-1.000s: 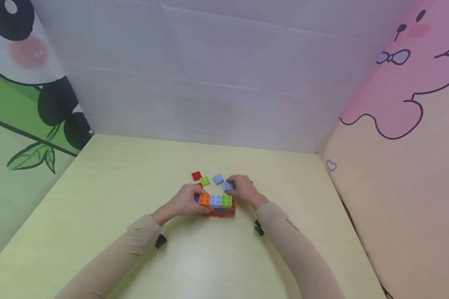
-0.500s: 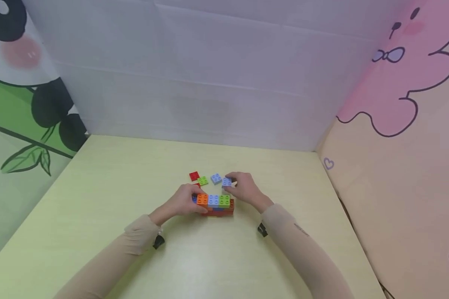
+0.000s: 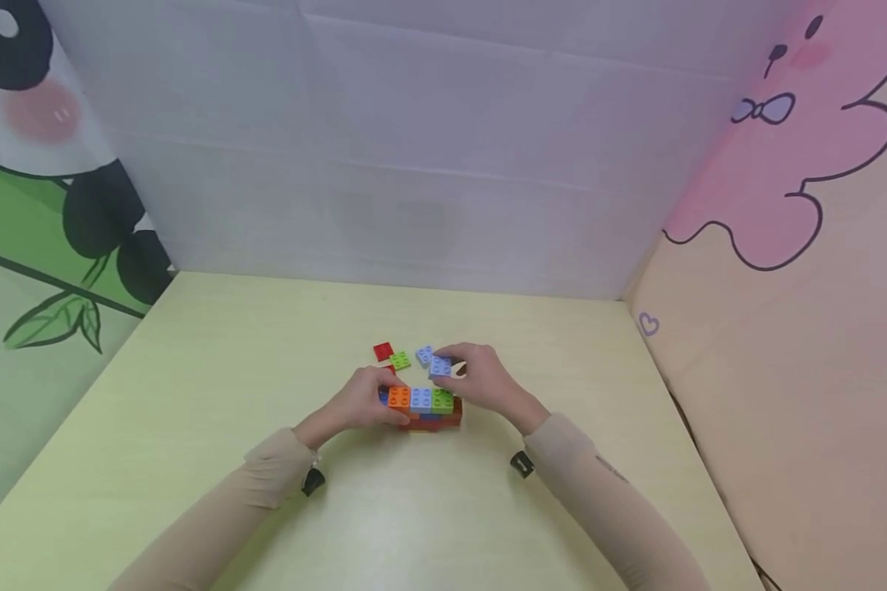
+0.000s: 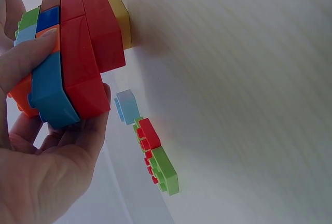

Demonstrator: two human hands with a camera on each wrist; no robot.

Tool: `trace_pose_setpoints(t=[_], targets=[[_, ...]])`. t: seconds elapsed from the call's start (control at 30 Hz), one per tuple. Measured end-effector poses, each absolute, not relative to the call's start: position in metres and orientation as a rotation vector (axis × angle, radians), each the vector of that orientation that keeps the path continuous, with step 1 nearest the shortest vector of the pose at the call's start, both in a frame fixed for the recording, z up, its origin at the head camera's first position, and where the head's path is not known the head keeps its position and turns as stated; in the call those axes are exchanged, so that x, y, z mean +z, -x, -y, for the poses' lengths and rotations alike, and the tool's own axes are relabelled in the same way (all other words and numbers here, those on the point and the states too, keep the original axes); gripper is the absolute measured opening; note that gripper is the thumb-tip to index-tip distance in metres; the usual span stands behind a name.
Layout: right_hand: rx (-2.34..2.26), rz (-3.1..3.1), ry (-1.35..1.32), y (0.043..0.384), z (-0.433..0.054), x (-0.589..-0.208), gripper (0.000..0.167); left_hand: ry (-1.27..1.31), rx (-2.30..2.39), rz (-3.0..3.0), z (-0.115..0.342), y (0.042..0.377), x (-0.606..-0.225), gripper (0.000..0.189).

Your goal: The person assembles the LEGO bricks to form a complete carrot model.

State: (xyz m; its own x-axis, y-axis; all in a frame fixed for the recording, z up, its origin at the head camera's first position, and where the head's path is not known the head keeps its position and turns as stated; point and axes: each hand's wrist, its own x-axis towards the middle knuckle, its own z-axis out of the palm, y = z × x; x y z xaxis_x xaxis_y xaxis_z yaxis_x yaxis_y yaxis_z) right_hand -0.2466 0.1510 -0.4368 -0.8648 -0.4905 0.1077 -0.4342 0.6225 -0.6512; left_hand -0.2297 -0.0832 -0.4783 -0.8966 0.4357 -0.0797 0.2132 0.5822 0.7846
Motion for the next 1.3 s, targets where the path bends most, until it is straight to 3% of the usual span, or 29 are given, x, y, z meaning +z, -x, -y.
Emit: trace_pose_setpoints(t=[1.3], targets=[[-1.109, -2.677, 0.878, 0.232, -0.153, -0.434, 0.039, -0.505, 1.224, -2.546, 0.079, 0.230, -0.479, 0.034]])
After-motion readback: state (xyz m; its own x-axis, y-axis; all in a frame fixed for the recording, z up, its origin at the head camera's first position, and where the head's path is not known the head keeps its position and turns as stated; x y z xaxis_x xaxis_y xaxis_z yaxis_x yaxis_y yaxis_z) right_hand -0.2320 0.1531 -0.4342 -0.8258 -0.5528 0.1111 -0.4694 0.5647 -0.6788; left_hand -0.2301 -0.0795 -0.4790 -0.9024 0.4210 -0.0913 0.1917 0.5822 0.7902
